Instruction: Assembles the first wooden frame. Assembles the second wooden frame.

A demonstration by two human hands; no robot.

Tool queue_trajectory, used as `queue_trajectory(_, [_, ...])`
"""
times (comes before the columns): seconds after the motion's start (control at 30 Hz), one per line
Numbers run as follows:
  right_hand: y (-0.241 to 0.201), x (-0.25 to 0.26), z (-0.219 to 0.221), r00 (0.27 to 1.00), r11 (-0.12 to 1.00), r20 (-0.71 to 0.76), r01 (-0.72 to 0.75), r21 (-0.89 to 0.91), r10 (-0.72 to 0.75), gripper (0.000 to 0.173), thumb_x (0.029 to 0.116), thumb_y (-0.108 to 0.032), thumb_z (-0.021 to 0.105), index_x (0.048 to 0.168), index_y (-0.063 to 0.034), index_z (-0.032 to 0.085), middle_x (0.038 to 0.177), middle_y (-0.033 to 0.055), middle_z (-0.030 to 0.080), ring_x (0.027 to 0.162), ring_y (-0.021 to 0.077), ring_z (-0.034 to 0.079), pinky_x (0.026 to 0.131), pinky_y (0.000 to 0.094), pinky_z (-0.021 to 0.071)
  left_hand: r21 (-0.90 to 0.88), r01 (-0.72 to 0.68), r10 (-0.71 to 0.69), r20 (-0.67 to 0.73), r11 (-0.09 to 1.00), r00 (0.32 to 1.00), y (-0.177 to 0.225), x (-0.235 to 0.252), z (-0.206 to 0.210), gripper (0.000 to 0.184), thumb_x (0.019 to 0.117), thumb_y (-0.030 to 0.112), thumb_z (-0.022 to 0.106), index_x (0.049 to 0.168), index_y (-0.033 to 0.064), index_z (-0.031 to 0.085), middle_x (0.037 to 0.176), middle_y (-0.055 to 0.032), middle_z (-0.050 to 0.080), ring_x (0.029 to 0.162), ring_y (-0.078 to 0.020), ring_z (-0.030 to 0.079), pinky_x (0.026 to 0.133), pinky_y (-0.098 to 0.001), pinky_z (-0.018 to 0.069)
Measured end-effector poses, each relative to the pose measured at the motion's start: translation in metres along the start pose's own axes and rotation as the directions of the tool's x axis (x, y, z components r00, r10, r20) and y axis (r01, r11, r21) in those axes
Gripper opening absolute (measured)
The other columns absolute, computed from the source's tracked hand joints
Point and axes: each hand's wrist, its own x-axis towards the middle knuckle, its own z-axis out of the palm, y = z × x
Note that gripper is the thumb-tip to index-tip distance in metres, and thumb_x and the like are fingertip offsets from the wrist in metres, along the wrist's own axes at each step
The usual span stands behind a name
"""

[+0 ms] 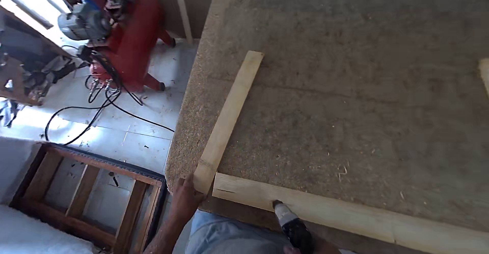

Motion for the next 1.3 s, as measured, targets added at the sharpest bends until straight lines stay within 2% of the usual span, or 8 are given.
queue_trajectory(0.27, [-0.037, 0.021, 0.063, 0.996, 0.993, 0.007, -0.093, 0.066, 0.093, 0.07, 0.0826, -0.054, 0.08, 0.136, -0.0115, 0.062, 0.108, 0.0165, 0.074, 0.104, 0.0353, 0.071, 0.092, 0.0607, 0.0536, 0.116, -0.189, 0.123, 0.423, 0.975, 0.898, -0.005, 0.035, -0.035, 0.085, 0.0882, 0.026, 0.077, 0.159, 0.0134, 0.033, 0.115, -0.015, 0.072, 0.103, -0.0328, 0.071, 0.094, -0.0556, 0.0562])
queue_trajectory(0.37, [-0.06, 0.018, 0.099, 0.982, 0.978, 0.012, -0.188, 0.087, 0.187, 0.078, 0.0804, -0.051, 0.082, 0.146, -0.0184, 0.055, 0.112, 0.0168, 0.074, 0.105, 0.0373, 0.07, 0.092, 0.0621, 0.0534, 0.291, -0.512, 0.339, 0.481, 0.808, 0.809, 0.01, 0.076, -0.066, 0.082, 0.0893, 0.028, 0.077, 0.159, 0.0123, 0.036, 0.139, -0.0187, 0.061, 0.128, -0.0386, 0.059, 0.106, -0.0596, 0.0484])
queue_trajectory(0.5, [-0.093, 0.01, 0.155, 0.965, 0.952, 0.015, -0.259, 0.163, 0.261, 0.076, 0.0803, -0.041, 0.082, 0.149, -0.0235, 0.053, 0.114, 0.0176, 0.073, 0.107, 0.0394, 0.07, 0.092, 0.0638, 0.053, 0.336, -0.921, 0.701, 0.608, 0.2, 0.374, 0.028, 0.139, -0.075, 0.077, 0.0823, 0.024, 0.085, 0.151, 0.0243, 0.051, 0.159, -0.0109, 0.044, 0.151, -0.0348, 0.034, 0.119, -0.056, 0.0346])
queue_trajectory(0.57, [-0.109, 0.01, 0.181, 0.966, 0.947, 0.01, -0.253, 0.198, 0.257, 0.073, 0.083, -0.037, 0.081, 0.149, -0.0238, 0.053, 0.114, 0.0188, 0.073, 0.106, 0.0407, 0.07, 0.091, 0.0647, 0.0526, 0.269, -0.96, 0.711, 0.69, -0.078, 0.136, 0.049, 0.164, -0.074, 0.083, 0.0785, 0.02, 0.087, 0.153, 0.024, 0.05, 0.165, -0.0097, 0.036, 0.156, -0.0363, 0.023, 0.124, -0.0586, 0.0248])
queue_trajectory(0.7, [-0.126, -0.001, 0.217, 0.967, 0.923, -0.083, -0.202, 0.328, 0.241, 0.069, 0.0829, -0.025, 0.08, 0.147, -0.0189, 0.056, 0.113, 0.0208, 0.073, 0.107, 0.0421, 0.07, 0.092, 0.0649, 0.0522, 0.153, -0.897, 0.587, 0.799, -0.414, -0.134, 0.09, 0.196, -0.059, 0.098, 0.0686, 0.033, 0.093, 0.155, 0.0239, 0.047, 0.168, -0.0071, 0.031, 0.158, -0.035, 0.016, 0.125, -0.0611, 0.0179])
queue_trajectory(0.9, [-0.12, -0.022, 0.251, 0.916, 0.846, -0.254, -0.144, 0.514, 0.31, 0.065, 0.0804, -0.026, 0.08, 0.142, -0.0152, 0.06, 0.109, 0.0145, 0.075, 0.103, 0.0324, 0.073, 0.091, 0.0593, 0.055, 0.069, -0.799, 0.508, 0.803, -0.597, -0.311, 0.116, 0.207, -0.048, 0.089, 0.0612, 0.05, 0.094, 0.14, 0.0284, 0.059, 0.139, -0.0031, 0.06, 0.141, -0.0317, 0.046, 0.12, -0.0642, 0.0292])
queue_trajectory(1.13, [-0.115, -0.016, 0.268, 0.893, 0.836, -0.314, -0.113, 0.537, 0.322, 0.062, 0.083, -0.031, 0.078, 0.141, -0.021, 0.061, 0.107, 0.0117, 0.076, 0.099, 0.0308, 0.073, 0.086, 0.0589, 0.0563, 0.105, -0.744, 0.483, 0.817, -0.66, -0.314, 0.113, 0.207, -0.048, 0.084, 0.0648, 0.056, 0.089, 0.14, 0.0321, 0.059, 0.132, -0.0029, 0.063, 0.129, -0.0303, 0.055, 0.111, -0.0587, 0.04])
queue_trajectory(1.3, [-0.115, -0.009, 0.268, 0.895, 0.839, -0.32, -0.102, 0.534, 0.312, 0.058, 0.0857, -0.033, 0.074, 0.141, -0.0212, 0.06, 0.107, 0.0123, 0.075, 0.1, 0.0315, 0.072, 0.086, 0.0591, 0.056, 0.109, -0.738, 0.441, 0.856, -0.666, -0.271, 0.117, 0.205, -0.048, 0.082, 0.069, 0.055, 0.087, 0.142, 0.0337, 0.057, 0.134, -0.0032, 0.062, 0.13, -0.0311, 0.054, 0.118, -0.0638, 0.0294])
